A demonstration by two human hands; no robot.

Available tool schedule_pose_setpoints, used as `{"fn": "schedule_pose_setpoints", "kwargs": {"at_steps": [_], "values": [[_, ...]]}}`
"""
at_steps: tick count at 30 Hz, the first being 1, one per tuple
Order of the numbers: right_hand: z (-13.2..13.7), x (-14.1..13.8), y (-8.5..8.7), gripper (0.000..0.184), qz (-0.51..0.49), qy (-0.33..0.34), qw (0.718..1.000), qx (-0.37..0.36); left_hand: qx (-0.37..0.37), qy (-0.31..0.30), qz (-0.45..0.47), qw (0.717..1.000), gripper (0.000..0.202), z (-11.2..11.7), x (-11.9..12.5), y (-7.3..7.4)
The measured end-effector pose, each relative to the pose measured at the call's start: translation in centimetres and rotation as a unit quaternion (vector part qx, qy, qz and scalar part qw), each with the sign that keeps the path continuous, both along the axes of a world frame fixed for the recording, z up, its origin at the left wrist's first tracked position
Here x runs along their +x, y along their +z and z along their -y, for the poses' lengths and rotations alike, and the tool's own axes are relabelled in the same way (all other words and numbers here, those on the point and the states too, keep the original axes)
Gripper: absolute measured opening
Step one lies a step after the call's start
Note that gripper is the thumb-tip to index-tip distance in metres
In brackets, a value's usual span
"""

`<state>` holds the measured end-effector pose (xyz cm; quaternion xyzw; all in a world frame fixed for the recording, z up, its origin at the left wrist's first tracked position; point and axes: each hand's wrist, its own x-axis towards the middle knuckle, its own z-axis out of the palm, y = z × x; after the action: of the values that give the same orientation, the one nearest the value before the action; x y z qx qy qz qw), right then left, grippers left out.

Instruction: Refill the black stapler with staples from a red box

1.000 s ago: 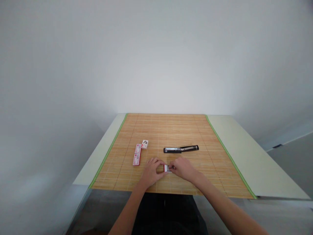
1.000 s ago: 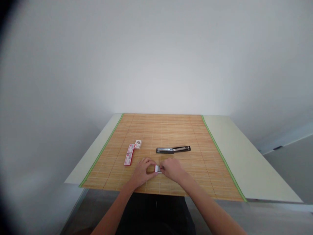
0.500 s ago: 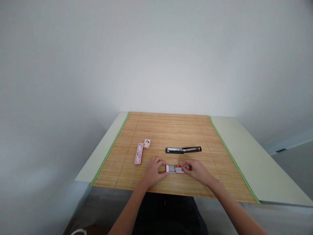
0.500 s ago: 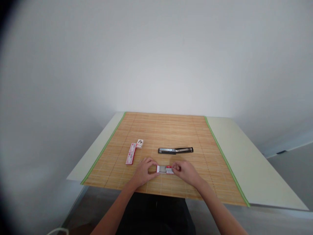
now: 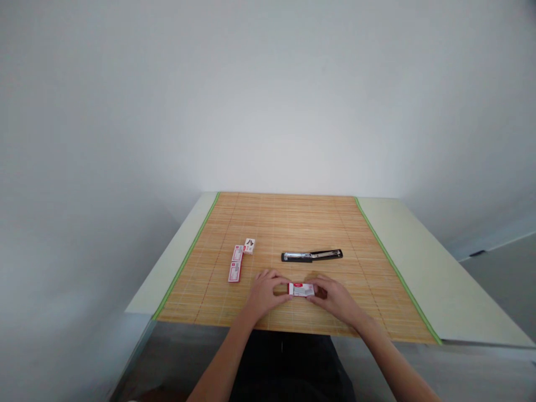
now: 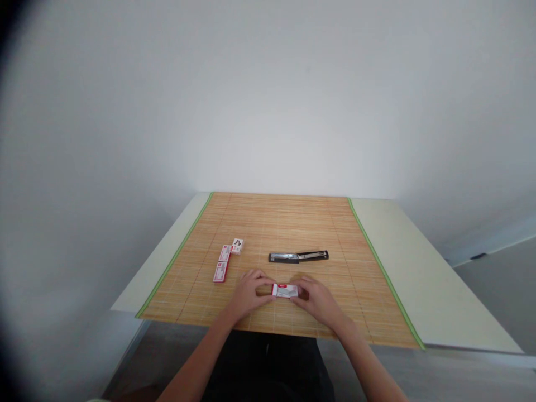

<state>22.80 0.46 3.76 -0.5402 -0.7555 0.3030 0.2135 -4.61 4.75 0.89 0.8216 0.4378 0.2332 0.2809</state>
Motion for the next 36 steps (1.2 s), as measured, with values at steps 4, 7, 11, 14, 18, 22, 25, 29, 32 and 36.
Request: {"fn": "schedule_pose_setpoints", "kwargs": {"at_steps": [4,7,11,14,18,22,25,29,32,36], "values": [[-0.3,-1.1,-0.1,0.025,0.003,-0.006,1.0,0.003,-0.006,-0.009,0.015,1.0,0.037,-0.1,0.8,-0.2],[-0.3,-1.3,0.0,0.028,0.019,-0.016,1.0,0.003,-0.003,-0.011,0.028,1.0,0.044,0.0,0.7,-0.5],[-0.4,-1.8,0.5,0.043,0.021,-0.046,0.998,0.031,-0.021,0.047,0.08,0.995,0.045,-1.0,0.4,-0.9],[-0.6,-2.7,0.8,0.031,0.03,-0.026,0.999,0.032,0.012,0.126,0.092,0.988,0.042,-3.0,1.1,-0.9],[-1.3,-3.7,0.9,0.015,0.064,-0.01,0.998,0.025,0.037,0.12,0.033,0.992,0.05,-5.9,2.5,-0.7],[-2.4,-4.1,1.0,0.01,0.081,0.0,0.996,0.026,0.027,0.094,0.02,0.995,0.033,-7.1,2.7,-0.8],[-3.7,-3.9,1.3,0.016,0.071,-0.02,0.996,0.053,0.026,0.073,0.022,0.997,0.031,-6.4,2.1,-0.9],[-5.5,-3.7,1.4,0.025,0.074,-0.046,0.993,0.079,0.023,0.056,0.023,0.998,0.03,-4.8,1.4,-1.0],[-6.2,-3.8,1.3,0.026,0.08,-0.026,0.993,0.08,0.02,0.059,0.018,0.998,0.032,-4.1,1.4,-0.9],[-6.5,-3.9,1.1,0.025,0.084,-0.01,0.993,0.077,0.024,0.061,0.017,0.998,0.034,-3.9,1.5,-0.8]]}}
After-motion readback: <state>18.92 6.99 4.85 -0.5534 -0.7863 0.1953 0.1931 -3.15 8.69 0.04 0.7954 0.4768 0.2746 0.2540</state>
